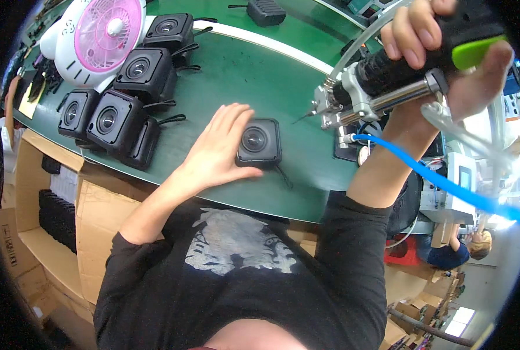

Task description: The person is using an electric screwdriver to fasten screws into the casing of several identical black portable speakers on an assembly line.

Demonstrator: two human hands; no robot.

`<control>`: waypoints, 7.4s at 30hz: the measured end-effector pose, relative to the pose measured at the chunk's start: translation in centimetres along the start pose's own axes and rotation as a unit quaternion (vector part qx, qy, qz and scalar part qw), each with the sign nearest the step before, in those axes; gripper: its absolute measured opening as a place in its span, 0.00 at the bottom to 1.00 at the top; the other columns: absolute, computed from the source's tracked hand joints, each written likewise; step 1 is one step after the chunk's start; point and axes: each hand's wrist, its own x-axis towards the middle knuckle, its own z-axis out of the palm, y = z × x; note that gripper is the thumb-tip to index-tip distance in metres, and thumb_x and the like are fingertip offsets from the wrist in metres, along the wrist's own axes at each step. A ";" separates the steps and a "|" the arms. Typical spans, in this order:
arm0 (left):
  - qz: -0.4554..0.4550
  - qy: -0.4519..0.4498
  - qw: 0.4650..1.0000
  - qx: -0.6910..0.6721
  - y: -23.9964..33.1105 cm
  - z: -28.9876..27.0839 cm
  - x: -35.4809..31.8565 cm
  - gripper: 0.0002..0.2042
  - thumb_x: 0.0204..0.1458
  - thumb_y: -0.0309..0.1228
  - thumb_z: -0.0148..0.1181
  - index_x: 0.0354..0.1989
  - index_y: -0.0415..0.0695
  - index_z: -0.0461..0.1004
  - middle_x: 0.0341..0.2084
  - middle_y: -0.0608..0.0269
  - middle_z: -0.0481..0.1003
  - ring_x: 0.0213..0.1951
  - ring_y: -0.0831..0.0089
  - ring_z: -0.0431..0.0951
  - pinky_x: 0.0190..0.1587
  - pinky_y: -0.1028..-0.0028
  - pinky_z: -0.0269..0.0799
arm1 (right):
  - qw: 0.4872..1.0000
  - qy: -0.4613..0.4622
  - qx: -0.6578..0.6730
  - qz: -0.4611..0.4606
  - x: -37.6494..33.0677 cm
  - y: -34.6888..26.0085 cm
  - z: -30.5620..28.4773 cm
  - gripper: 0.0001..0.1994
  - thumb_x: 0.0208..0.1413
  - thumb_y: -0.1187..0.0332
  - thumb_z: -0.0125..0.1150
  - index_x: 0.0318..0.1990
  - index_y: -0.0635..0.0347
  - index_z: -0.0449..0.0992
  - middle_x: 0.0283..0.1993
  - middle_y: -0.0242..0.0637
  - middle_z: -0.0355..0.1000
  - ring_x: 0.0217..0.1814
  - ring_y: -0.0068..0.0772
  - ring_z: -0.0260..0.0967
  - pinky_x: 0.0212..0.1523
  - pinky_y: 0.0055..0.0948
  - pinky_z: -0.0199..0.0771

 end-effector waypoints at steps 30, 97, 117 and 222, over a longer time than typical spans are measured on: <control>0.016 -0.075 0.978 0.196 1.4 2.0 1.9 0.43 0.35 0.44 0.71 0.58 0.28 0.62 0.44 0.53 0.67 0.50 0.61 0.67 0.61 0.66 0.59 | 0.998 -0.044 0.037 -0.019 0.6 -2.5 2.2 0.34 0.59 0.35 0.46 0.46 0.66 0.63 0.31 0.44 0.67 0.22 0.40 0.67 0.20 0.43 0.69; -0.056 -0.081 0.980 -0.175 -2.3 0.9 0.4 0.47 0.42 0.49 0.71 0.63 0.29 0.55 0.60 0.36 0.62 0.63 0.47 0.62 0.64 0.61 0.59 | 0.999 -0.016 -0.051 -0.004 -1.1 4.8 2.4 0.25 0.55 0.44 0.54 0.41 0.62 0.67 0.29 0.33 0.65 0.26 0.27 0.64 0.34 0.32 0.61; -0.050 -0.070 0.984 -0.154 -2.5 1.4 0.1 0.48 0.40 0.50 0.72 0.62 0.28 0.56 0.58 0.39 0.64 0.61 0.50 0.65 0.63 0.63 0.62 | 0.992 -0.105 -0.018 0.065 -1.7 0.9 5.8 0.29 0.48 0.43 0.65 0.43 0.56 0.63 0.32 0.28 0.64 0.29 0.24 0.66 0.36 0.27 0.62; -0.033 0.008 0.993 -0.112 0.6 4.2 8.0 0.49 0.27 0.41 0.80 0.61 0.37 0.58 0.54 0.49 0.65 0.57 0.56 0.66 0.60 0.63 0.62 | 0.926 0.221 -0.305 0.031 -6.3 -1.9 -3.7 0.21 0.45 0.54 0.73 0.38 0.63 0.80 0.26 0.30 0.75 0.26 0.19 0.69 0.29 0.24 0.70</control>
